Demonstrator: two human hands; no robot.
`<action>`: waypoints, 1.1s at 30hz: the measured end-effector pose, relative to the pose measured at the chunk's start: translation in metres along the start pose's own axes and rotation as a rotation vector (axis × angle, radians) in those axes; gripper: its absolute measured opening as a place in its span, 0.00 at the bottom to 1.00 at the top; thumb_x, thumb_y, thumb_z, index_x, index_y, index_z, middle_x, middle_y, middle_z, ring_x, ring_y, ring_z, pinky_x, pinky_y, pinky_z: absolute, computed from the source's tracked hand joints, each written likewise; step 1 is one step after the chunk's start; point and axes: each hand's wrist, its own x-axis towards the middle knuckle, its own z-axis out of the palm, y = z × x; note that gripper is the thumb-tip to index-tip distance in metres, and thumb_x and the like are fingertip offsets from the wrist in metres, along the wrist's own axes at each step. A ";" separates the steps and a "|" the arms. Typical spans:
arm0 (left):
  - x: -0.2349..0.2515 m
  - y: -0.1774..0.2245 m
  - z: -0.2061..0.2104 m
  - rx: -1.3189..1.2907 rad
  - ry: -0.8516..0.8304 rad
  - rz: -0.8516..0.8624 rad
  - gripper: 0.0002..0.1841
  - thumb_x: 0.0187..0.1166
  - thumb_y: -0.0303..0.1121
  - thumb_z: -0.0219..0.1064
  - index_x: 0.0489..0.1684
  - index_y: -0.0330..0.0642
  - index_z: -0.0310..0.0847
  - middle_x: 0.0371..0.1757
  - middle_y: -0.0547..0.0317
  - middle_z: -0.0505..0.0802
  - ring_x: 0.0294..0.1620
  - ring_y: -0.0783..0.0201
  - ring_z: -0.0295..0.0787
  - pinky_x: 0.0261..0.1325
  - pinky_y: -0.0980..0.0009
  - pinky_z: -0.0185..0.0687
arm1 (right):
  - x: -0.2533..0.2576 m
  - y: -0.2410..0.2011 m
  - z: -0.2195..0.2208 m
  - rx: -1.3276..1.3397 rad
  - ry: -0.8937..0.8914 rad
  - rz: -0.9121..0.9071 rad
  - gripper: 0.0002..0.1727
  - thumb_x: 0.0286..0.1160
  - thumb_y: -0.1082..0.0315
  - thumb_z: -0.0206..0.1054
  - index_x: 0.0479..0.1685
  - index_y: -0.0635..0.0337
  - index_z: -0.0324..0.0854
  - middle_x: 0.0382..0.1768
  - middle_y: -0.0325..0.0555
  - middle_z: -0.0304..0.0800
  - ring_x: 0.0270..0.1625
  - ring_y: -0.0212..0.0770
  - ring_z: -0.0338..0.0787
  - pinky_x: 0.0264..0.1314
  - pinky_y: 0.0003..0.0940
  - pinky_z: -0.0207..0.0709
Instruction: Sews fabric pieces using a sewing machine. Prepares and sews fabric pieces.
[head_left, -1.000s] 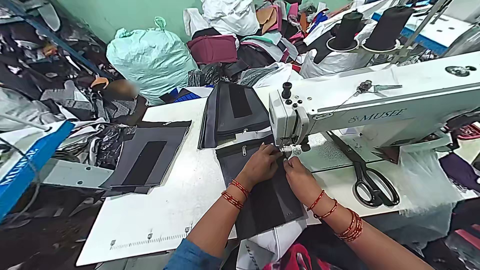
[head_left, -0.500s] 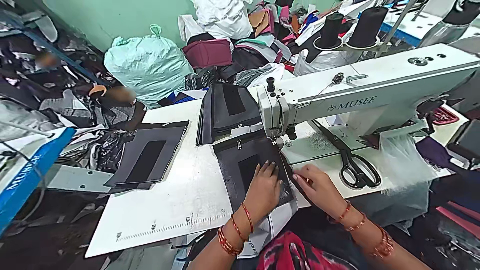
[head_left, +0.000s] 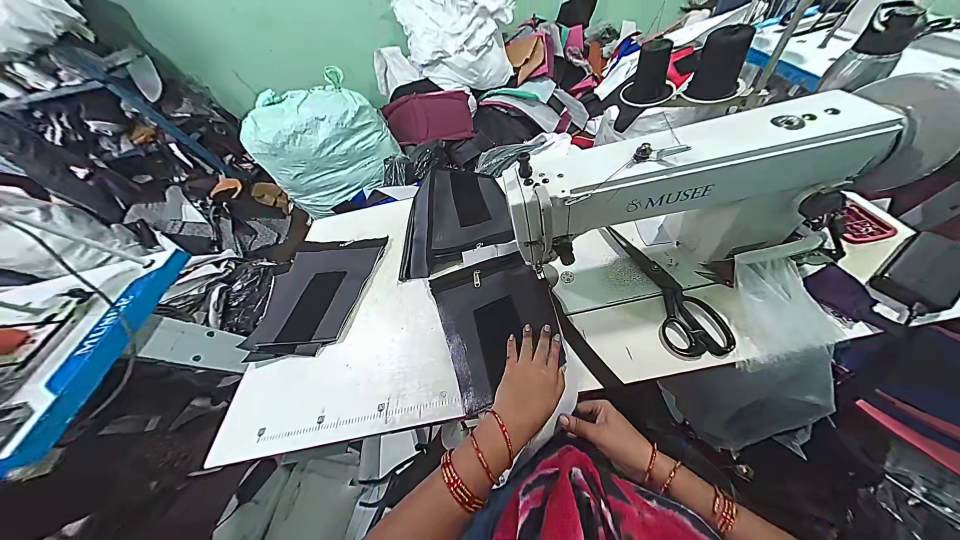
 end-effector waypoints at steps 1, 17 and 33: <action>0.000 0.001 0.001 0.002 0.024 -0.004 0.28 0.92 0.38 0.45 0.87 0.33 0.66 0.90 0.38 0.69 0.90 0.30 0.58 0.86 0.29 0.48 | 0.000 0.001 0.000 -0.020 -0.002 -0.018 0.04 0.76 0.72 0.71 0.33 0.59 0.88 0.28 0.31 0.91 0.34 0.24 0.90 0.46 0.23 0.85; 0.027 0.049 -0.041 -0.040 -0.307 -0.263 0.39 0.74 0.38 0.66 0.83 0.19 0.61 0.84 0.31 0.69 0.87 0.39 0.63 0.82 0.53 0.68 | -0.030 -0.032 -0.003 -0.490 -0.048 -0.160 0.16 0.84 0.58 0.60 0.31 0.57 0.83 0.25 0.32 0.80 0.30 0.23 0.79 0.38 0.24 0.73; 0.054 -0.009 -0.047 -0.403 -0.211 -0.146 0.17 0.85 0.30 0.56 0.47 0.21 0.85 0.59 0.31 0.86 0.64 0.41 0.84 0.70 0.48 0.77 | 0.029 -0.125 -0.023 -1.006 0.263 -0.186 0.21 0.87 0.60 0.61 0.68 0.67 0.82 0.58 0.59 0.91 0.63 0.56 0.89 0.73 0.54 0.76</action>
